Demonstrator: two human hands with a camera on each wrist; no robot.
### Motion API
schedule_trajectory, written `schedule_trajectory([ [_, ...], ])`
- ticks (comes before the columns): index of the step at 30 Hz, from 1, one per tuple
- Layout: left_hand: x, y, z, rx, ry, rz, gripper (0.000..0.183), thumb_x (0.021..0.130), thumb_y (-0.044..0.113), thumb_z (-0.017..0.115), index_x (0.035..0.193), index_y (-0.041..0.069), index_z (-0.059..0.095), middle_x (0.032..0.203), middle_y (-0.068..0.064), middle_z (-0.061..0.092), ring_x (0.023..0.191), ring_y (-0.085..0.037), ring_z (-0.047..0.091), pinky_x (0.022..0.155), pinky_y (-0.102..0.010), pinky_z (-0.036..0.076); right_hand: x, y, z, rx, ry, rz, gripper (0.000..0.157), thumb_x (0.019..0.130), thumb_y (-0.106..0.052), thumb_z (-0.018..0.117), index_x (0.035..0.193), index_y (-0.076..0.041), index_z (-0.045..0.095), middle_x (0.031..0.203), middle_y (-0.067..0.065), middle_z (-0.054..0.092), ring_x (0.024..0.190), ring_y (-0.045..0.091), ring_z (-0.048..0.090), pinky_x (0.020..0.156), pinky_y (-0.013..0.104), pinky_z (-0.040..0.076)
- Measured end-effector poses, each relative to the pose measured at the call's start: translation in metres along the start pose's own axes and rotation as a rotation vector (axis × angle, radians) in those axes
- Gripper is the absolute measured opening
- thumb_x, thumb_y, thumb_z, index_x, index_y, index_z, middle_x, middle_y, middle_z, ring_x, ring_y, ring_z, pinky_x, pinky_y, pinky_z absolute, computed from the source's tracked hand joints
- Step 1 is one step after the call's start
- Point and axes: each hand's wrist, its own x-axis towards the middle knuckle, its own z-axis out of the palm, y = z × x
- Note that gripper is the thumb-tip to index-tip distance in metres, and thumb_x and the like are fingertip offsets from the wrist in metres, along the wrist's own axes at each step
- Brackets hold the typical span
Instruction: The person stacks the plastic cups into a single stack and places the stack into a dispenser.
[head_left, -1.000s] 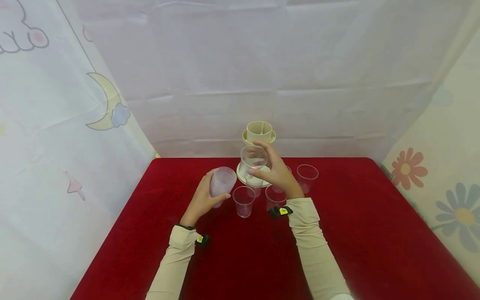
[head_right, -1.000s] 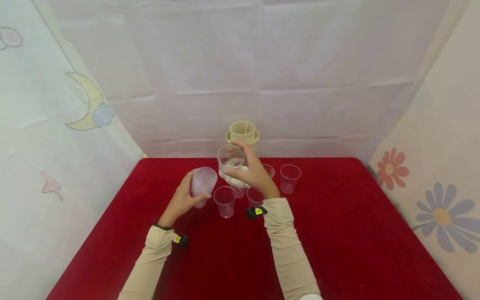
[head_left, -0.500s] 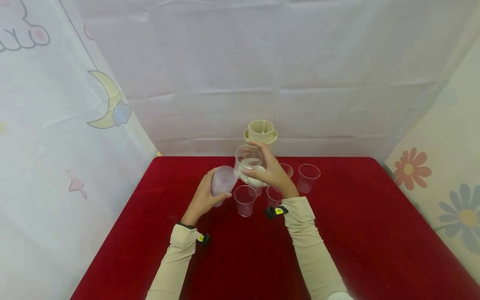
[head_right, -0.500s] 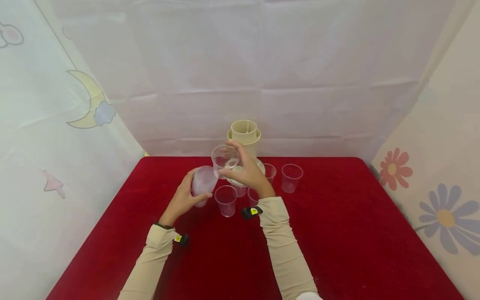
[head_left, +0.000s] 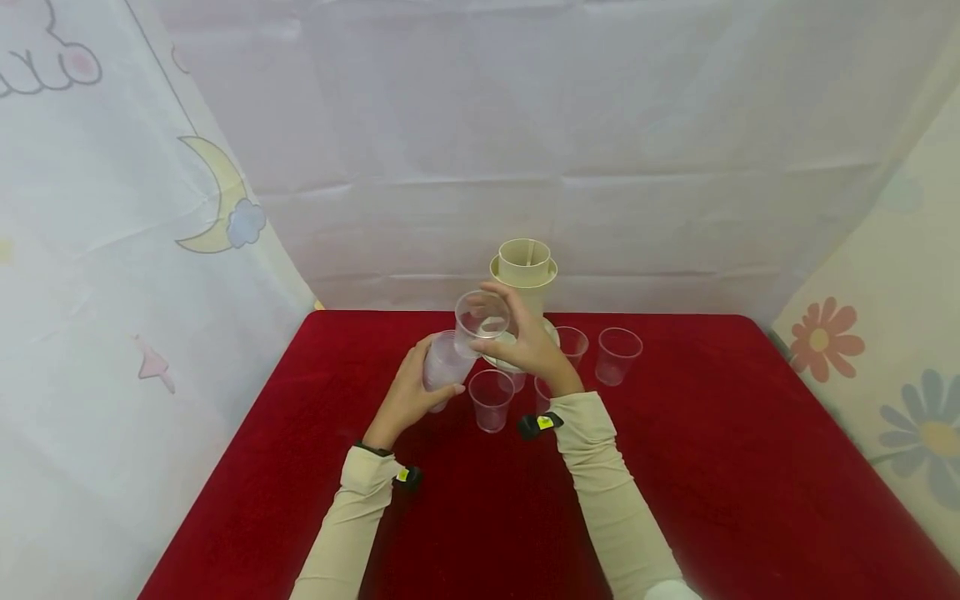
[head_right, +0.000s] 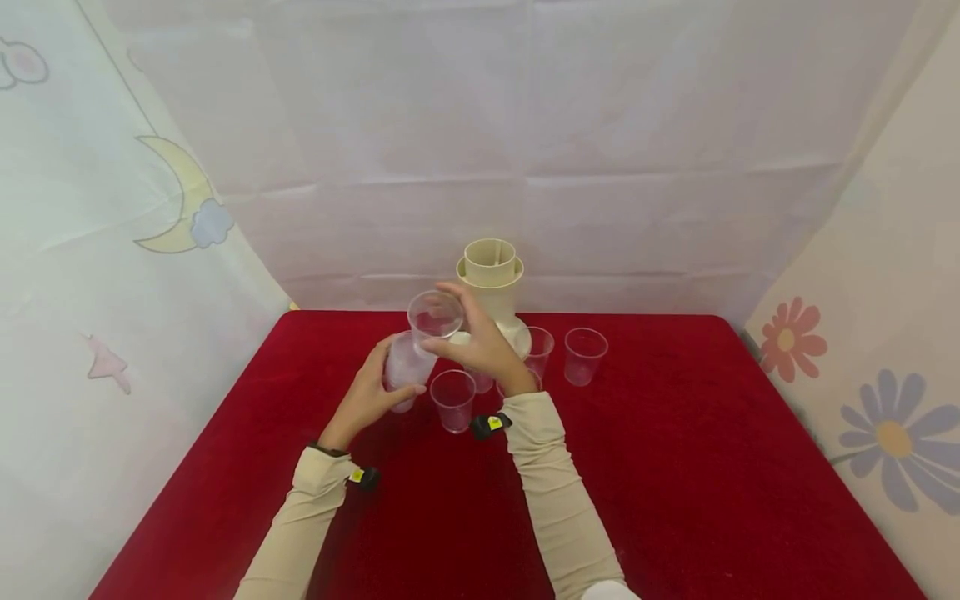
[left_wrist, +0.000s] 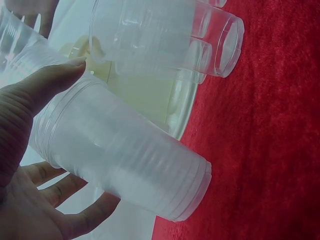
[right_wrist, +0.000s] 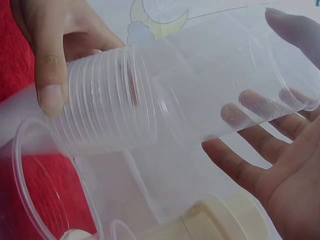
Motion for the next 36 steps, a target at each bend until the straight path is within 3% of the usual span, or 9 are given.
schedule_trajectory([
  [10,0.002,-0.001,0.002,0.034,-0.012,0.006,0.085,0.069,0.037,0.077,0.137,0.027,0.027,0.124,0.001,0.043,0.105,-0.018,0.044,0.082,-0.042,0.043,0.004,0.007,0.011,0.05,-0.023,0.004,0.069,0.077,0.003,0.066,0.134,-0.004,0.027,0.127,0.024,0.044,0.112,0.044,0.044,0.088,0.047,0.043],
  [15,0.004,0.0,0.002,0.037,0.0,0.023,0.084,0.069,0.035,0.077,0.137,0.026,0.029,0.123,0.001,0.044,0.104,-0.017,0.044,0.083,-0.041,0.043,0.004,0.013,0.016,0.07,-0.032,0.043,0.07,0.077,-0.003,0.068,0.135,-0.008,0.028,0.129,0.022,0.044,0.114,0.041,0.044,0.086,0.055,0.041],
  [20,0.004,0.001,0.002,0.04,-0.005,0.029,0.084,0.069,0.036,0.077,0.137,0.024,0.029,0.122,0.001,0.044,0.103,-0.017,0.044,0.081,-0.039,0.044,0.003,0.018,0.019,0.096,-0.057,0.069,0.069,0.077,-0.003,0.068,0.134,-0.01,0.029,0.131,0.02,0.043,0.119,0.037,0.042,0.089,0.055,0.038],
  [36,0.0,0.003,0.0,0.034,0.003,0.015,0.085,0.069,0.037,0.077,0.138,0.024,0.029,0.122,-0.001,0.044,0.103,-0.019,0.044,0.077,-0.039,0.045,0.0,0.025,0.024,0.051,-0.058,0.074,0.069,0.078,-0.004,0.069,0.134,-0.008,0.029,0.129,0.021,0.044,0.121,0.037,0.04,0.095,0.055,0.033],
])
